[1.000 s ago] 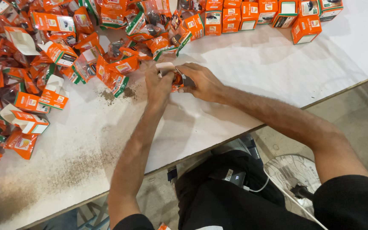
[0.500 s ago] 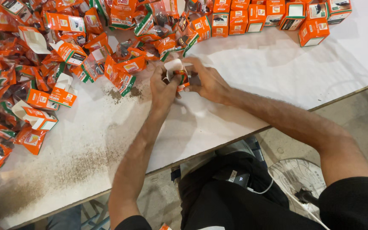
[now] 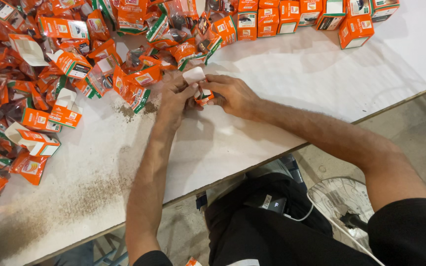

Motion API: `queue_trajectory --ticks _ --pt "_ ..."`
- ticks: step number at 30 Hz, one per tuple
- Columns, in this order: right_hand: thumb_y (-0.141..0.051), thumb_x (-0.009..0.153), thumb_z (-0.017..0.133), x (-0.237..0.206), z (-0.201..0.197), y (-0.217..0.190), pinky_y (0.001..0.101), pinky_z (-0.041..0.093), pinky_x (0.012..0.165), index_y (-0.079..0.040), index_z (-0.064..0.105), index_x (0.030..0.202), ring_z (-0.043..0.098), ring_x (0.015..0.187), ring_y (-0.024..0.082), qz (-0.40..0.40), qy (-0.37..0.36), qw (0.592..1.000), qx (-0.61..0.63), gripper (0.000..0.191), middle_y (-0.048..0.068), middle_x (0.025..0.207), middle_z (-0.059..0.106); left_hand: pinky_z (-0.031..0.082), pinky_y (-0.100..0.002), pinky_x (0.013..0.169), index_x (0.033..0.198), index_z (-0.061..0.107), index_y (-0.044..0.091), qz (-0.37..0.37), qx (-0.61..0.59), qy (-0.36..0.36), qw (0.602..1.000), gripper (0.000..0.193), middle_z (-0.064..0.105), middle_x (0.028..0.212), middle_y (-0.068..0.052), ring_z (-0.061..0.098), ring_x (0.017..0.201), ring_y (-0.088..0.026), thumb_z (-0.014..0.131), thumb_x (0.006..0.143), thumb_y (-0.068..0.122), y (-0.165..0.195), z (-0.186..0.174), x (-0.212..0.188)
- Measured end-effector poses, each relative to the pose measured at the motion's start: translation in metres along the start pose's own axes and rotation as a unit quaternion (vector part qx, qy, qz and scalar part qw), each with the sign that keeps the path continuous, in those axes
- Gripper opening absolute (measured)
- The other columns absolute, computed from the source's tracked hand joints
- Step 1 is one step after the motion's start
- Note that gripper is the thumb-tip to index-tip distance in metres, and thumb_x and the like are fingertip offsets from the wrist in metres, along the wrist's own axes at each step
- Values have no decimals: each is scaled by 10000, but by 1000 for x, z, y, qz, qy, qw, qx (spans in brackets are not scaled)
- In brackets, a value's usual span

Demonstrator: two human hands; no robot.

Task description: The person picks plastic-wrapped items one at a time from a pile on the table, inserts each into a small orange carton, folds the carton flaps closed, and places the finished box onto a growing stack of packed boxes at the far side of the table.

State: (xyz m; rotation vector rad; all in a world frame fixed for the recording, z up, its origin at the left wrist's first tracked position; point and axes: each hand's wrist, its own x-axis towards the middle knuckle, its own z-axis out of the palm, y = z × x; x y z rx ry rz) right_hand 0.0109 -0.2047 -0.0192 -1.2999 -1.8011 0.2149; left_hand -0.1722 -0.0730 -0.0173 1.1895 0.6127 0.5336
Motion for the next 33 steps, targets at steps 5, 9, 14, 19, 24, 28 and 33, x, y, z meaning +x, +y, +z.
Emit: queue_trajectory --ticks 5,9,14,19,24,28,33 --pt "-70 834 813 4 -7 -9 449 560 856 -20 604 1243 669 1079 394 50 -26 997 50 462 184 1281 647 564 -328 728 1115 720 -14 129 234 64 961 199 725 882 -47 671 756 -152 668 925 12 -7 15 4" --pt "-149 888 839 2 -7 -8 466 536 772 -50 536 1226 699 942 391 113 -45 991 62 465 165 1078 683 540 -403 1017 1199 713 -15 372 412 42 831 256 734 1175 -150 694 1123 -314 668 948 -22 -6 25 -20" --pt "-140 913 798 -1 -1 1 468 552 778 -66 364 1178 698 998 412 82 -7 992 96 515 188 1065 673 472 -440 1121 1221 663 -21 376 469 -19 799 351 646 1379 -220 559 1363 -379 765 891 38 -1 25 -37" --pt "-174 914 827 1 -3 0 473 530 732 -66 394 1185 691 935 415 94 -39 991 84 522 170 1014 697 496 -450 1154 1164 673 39 378 416 16 827 195 680 1371 -194 610 1377 -366 717 974 28 -7 21 -31" --pt "-95 872 785 1 -7 -7 468 542 750 -65 524 1166 696 961 390 34 -26 998 50 394 151 1153 675 460 -458 1188 1168 650 35 426 471 -22 772 222 589 1476 -204 507 1455 -392 763 980 73 -12 18 -32" --pt "-67 896 773 0 -6 -8 487 530 763 -50 559 1095 677 988 409 -2 -24 999 33 293 138 1227 661 324 -545 1258 1230 670 15 422 546 -15 724 247 457 1583 -229 375 1518 -423 683 983 7 -11 17 -42" --pt "19 896 720 6 -24 7 461 574 891 -81 577 1127 684 1119 376 -139 47 988 -51 289 114 1240 645 320 -547 1247 1209 647 24 431 506 16 747 184 508 1550 -176 415 1501 -406 629 1027 38 0 23 -28"
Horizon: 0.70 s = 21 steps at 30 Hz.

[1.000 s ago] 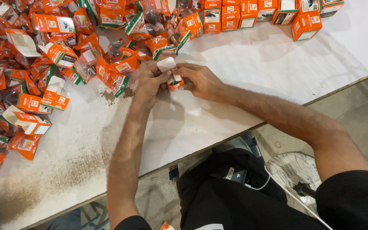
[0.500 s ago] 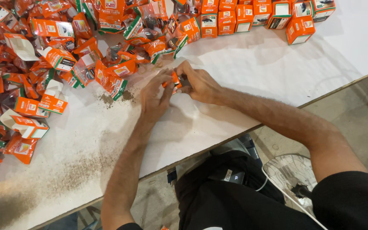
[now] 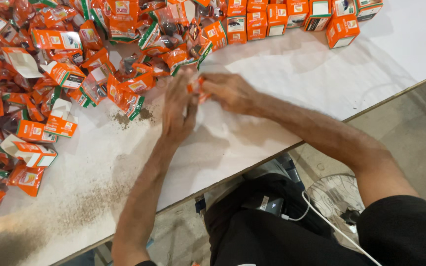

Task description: The person picks plastic-wrapped items one at a time from a pile on the table, inserts each into a small orange carton, folds the carton flaps closed, and places the finished box onto a growing stack of packed boxes at the far side of the table.

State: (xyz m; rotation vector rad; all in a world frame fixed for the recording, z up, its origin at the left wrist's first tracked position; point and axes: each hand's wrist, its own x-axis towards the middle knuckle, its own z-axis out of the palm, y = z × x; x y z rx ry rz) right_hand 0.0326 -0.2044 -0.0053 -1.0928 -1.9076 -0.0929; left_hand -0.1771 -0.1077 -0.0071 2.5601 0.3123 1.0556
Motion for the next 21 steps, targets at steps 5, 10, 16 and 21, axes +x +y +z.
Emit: queue_trajectory --ticks 5,10,16,21 --pt "-13 887 764 5 -43 46 603 289 1105 17 509 1435 364 1332 499 101 154 946 -267 606 345 1390 440 316 -522 1188 1252 590 10 29 131 95 987 342 598 1370 -181 506 1345 -401 728 963 132 -18 38 58" --pt "-56 787 761 41 -27 87 642 148 1203 80 481 1427 474 1413 368 28 -35 948 -314 712 222 1373 569 363 -495 1053 1398 529 15 -30 245 13 969 552 615 1272 -162 577 1167 -337 731 893 102 -40 69 95" --pt "-50 834 756 40 -28 83 527 324 1203 -5 487 1231 550 1310 393 61 -2 964 -260 481 208 1308 588 403 -468 1040 1350 560 39 -32 271 -99 957 493 606 1302 -183 567 1158 -350 696 881 105 -52 19 63" --pt "-180 939 754 17 -19 39 474 462 952 54 313 1386 591 1118 417 232 0 970 65 670 210 1189 579 398 -499 1002 1277 593 -21 62 291 -220 929 589 589 1336 -286 580 1117 -361 700 736 185 -35 -19 35"
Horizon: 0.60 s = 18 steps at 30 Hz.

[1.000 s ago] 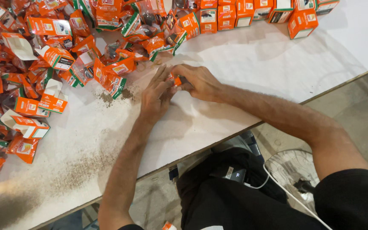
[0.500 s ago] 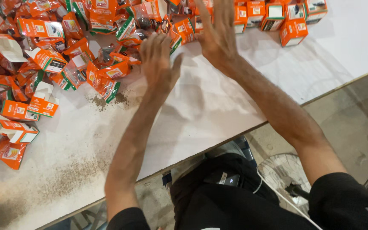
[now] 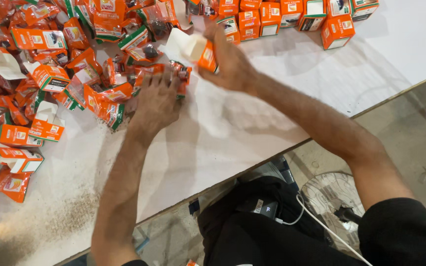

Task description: The person picks plastic-wrapped items one at a time from a pile on the table, inserts each into a small orange carton, folds the carton flaps closed, and places the finished box onto a growing stack of packed boxes at the far side of the table.

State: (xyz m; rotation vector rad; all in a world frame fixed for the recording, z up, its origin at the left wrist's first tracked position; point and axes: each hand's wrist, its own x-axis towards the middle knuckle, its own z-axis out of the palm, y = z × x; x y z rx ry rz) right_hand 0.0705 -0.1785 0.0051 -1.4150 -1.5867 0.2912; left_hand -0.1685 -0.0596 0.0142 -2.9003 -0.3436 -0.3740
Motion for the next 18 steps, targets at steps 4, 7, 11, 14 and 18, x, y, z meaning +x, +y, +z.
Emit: queue_trajectory --ticks 4,7,11,14,18 --pt "-120 1021 732 -30 30 -12 502 418 1049 98 209 1573 540 1190 424 -88 -45 991 -86 791 289 1268 534 469 -462 950 1194 648 12 -3 8 -98 995 378 648 1239 -170 610 1120 -337 673 826 91 7 -8 -8" --pt "-119 959 774 -36 36 -9 482 453 1038 20 383 1497 584 1201 384 -64 -58 996 -23 680 234 1308 610 519 -450 873 1135 673 16 -35 -54 -88 994 348 665 1178 -162 630 1072 -346 684 790 65 7 -11 -12" --pt "-187 797 861 -36 35 -9 403 560 929 -56 596 1345 707 1053 297 55 -55 994 80 622 138 1197 701 529 -470 850 1070 644 4 -100 -99 -84 987 224 670 1072 -162 640 1004 -365 717 880 99 14 -21 -24" --pt "-209 690 943 -35 33 -16 397 565 861 -42 659 1244 718 1000 309 73 -44 994 73 644 141 1108 730 512 -493 846 965 587 4 -151 -223 114 956 205 630 1044 -180 635 1011 -377 771 877 16 31 -29 -31" --pt "-251 662 967 -33 34 -28 407 558 835 -46 685 1172 699 949 325 115 -62 991 26 618 153 1054 732 539 -462 826 972 511 1 -46 -223 338 913 311 652 1215 -200 643 1061 -352 784 850 -86 55 -26 -26"
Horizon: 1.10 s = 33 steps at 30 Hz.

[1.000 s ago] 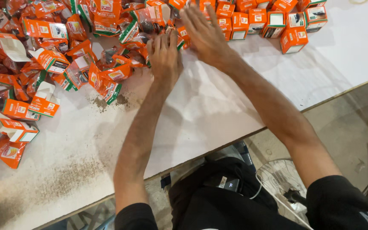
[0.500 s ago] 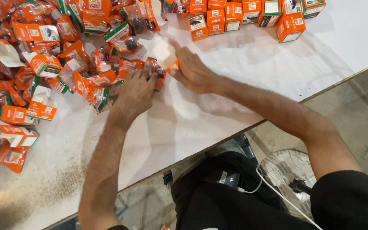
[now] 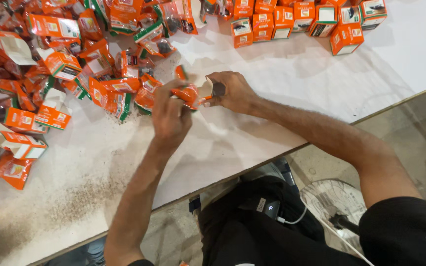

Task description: The person picks plastic-wrapped items one at a time from a pile on the table, inserts each into a small orange carton, folds the carton flaps closed, and places the finished box onto a growing stack of packed boxes at the far side of the table.

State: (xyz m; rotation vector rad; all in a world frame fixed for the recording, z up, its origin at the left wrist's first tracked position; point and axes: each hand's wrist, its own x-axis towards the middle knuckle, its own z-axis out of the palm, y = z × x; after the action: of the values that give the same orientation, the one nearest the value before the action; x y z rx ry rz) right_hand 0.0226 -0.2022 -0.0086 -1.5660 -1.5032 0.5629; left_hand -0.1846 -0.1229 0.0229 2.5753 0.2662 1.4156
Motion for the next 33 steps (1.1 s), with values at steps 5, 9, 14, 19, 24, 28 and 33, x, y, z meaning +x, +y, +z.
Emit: queue_trajectory --ticks 5,9,14,19,24,28,33 --pt "-235 689 935 1 -2 -4 421 563 837 -70 696 1155 708 971 339 -46 -6 999 1 550 135 1036 749 549 -505 1067 1219 600 -18 52 14 -53 997 324 669 1274 -182 605 1283 -356 746 938 -83 0 21 0" --pt "-309 716 923 -1 0 2 448 545 859 -64 662 1238 688 945 355 -37 -20 999 9 634 151 1046 728 322 -621 1061 1251 668 41 2 118 -82 990 344 712 1092 -60 513 1297 -346 731 914 64 -3 24 -1" --pt "-386 808 904 -2 4 10 488 504 986 -54 637 1247 647 1100 383 -119 -28 991 -57 611 161 1108 714 358 -561 1000 956 739 149 -187 96 -112 971 154 561 1167 -219 457 1206 -380 827 835 184 -5 30 2" --pt "-347 798 879 -2 2 9 495 510 944 -19 590 1345 612 1118 418 -174 1 984 -41 700 207 1203 676 526 -397 755 1114 508 -7 -364 -85 -43 926 453 553 1130 -164 605 916 -240 813 810 133 -15 45 9" --pt "-253 859 787 -14 4 6 434 540 972 -66 468 1463 650 1183 355 -82 -17 996 6 708 156 1297 679 484 -279 396 1053 584 11 -513 -242 -81 820 220 646 970 -93 620 616 -118 704 900 114 -20 47 10" --pt "-134 883 776 -18 12 4 450 536 1021 -26 486 1474 625 1235 365 -235 25 957 -170 667 191 1396 613 565 -268 463 1080 578 -19 -460 -288 -57 838 181 618 924 -95 631 664 -114 677 973 89 -15 34 5" --pt "-93 838 765 -16 15 1 475 524 947 -11 496 1429 617 1183 395 -257 43 929 -261 654 197 1347 562 607 -274 594 1035 644 48 -550 -492 -39 674 175 678 892 -39 668 669 -106 567 878 40 -30 20 -5"
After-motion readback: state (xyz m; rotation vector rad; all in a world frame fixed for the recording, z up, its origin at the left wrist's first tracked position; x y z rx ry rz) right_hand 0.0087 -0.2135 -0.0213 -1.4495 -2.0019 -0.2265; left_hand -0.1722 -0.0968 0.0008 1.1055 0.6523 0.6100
